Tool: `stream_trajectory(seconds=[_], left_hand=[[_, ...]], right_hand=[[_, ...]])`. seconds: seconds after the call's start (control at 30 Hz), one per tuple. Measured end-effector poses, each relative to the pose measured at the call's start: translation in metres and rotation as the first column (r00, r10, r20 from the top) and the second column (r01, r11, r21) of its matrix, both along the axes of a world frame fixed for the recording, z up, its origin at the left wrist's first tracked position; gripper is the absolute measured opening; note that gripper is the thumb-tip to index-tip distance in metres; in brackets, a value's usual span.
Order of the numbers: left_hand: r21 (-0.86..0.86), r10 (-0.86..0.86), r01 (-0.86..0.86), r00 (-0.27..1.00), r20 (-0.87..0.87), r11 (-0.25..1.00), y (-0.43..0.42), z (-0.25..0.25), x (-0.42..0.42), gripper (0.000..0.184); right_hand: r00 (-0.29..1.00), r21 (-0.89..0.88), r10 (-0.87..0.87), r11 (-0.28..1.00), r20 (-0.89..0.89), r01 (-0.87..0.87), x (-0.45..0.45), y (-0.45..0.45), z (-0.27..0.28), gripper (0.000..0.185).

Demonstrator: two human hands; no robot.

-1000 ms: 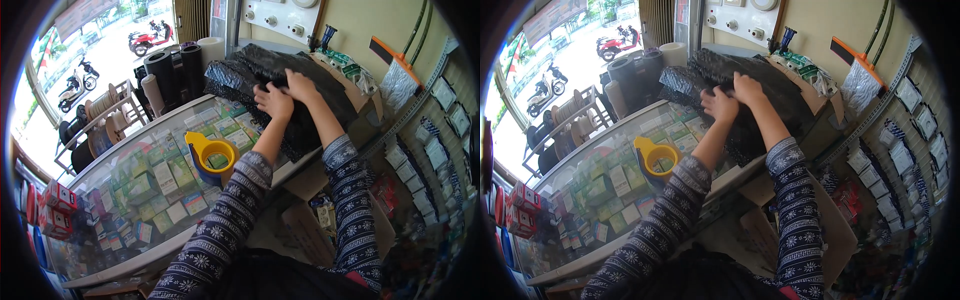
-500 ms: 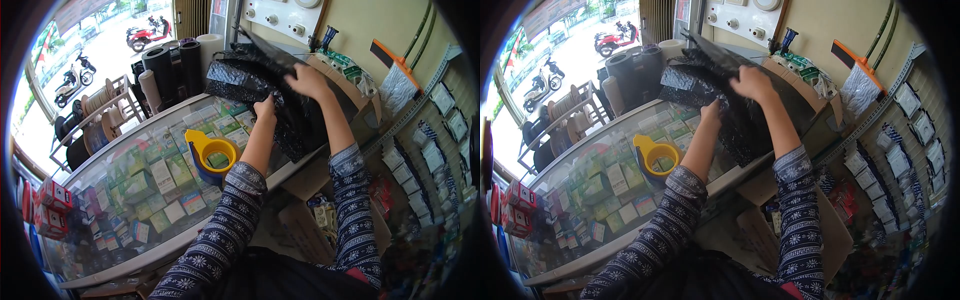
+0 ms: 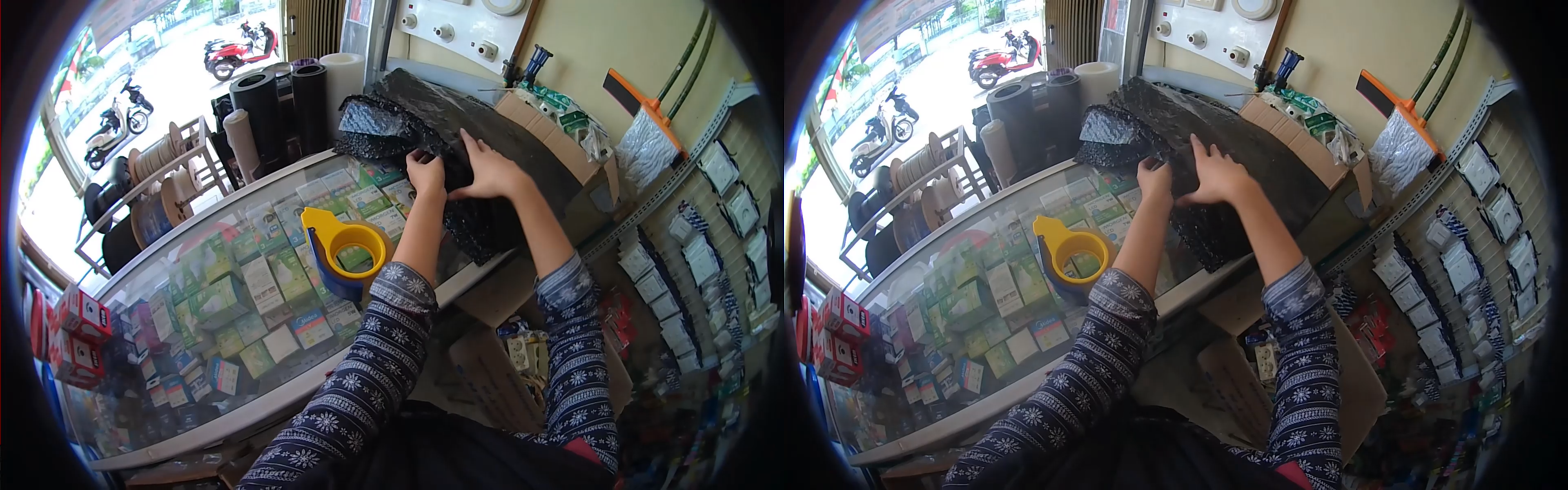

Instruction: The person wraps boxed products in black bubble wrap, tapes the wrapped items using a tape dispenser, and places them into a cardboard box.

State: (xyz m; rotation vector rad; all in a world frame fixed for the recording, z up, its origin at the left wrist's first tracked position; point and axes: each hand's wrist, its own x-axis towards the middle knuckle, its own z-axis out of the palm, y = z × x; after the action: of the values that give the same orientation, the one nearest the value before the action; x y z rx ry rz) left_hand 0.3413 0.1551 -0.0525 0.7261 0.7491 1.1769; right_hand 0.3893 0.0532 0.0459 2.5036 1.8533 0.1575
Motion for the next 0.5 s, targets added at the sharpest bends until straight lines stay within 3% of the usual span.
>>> stream_trajectory(seconds=[0.07,0.13,0.17,0.2,0.33,0.37,0.47,0.5], left_hand=[[0.029,0.084,-0.082,0.993,-0.078,0.996,-0.001,-0.004,0.002,0.056],[0.105,0.143,-0.124,0.968,-0.205,0.987,-0.003,-0.005,0.000,0.059],[0.162,0.165,-0.122,0.943,-0.290,0.979,-0.005,-0.007,-0.003,0.061],[0.218,0.192,-0.116,0.908,-0.371,0.969,-0.007,-0.009,-0.007,0.062],[0.413,0.261,-0.081,0.878,-0.401,0.907,-0.012,0.004,-0.021,0.060],[0.379,0.212,-0.061,0.903,-0.373,0.923,-0.011,0.005,-0.020,0.058],[0.345,0.102,0.007,0.950,-0.296,0.938,-0.009,0.007,-0.013,0.055],[0.378,0.089,0.025,0.956,-0.281,0.925,-0.007,0.002,-0.007,0.055]], right_hand=[[1.000,0.023,-0.003,1.000,-0.031,0.003,0.007,0.000,-0.008,0.076],[0.990,0.028,-0.133,0.991,-0.039,0.134,0.016,0.005,0.007,0.049],[0.993,0.154,-0.110,0.981,-0.047,0.116,0.020,-0.002,0.015,0.033],[0.992,0.198,-0.125,0.973,0.009,0.121,0.025,-0.005,0.026,0.034],[0.978,0.340,-0.165,0.934,0.126,0.114,0.040,-0.007,0.052,0.032],[0.972,0.379,-0.188,0.917,0.139,0.123,0.038,-0.009,0.055,0.032],[0.976,0.337,-0.134,0.939,0.170,0.070,0.024,-0.012,0.055,0.029],[0.988,0.237,-0.136,0.965,0.080,0.113,0.015,-0.015,0.057,0.034]])
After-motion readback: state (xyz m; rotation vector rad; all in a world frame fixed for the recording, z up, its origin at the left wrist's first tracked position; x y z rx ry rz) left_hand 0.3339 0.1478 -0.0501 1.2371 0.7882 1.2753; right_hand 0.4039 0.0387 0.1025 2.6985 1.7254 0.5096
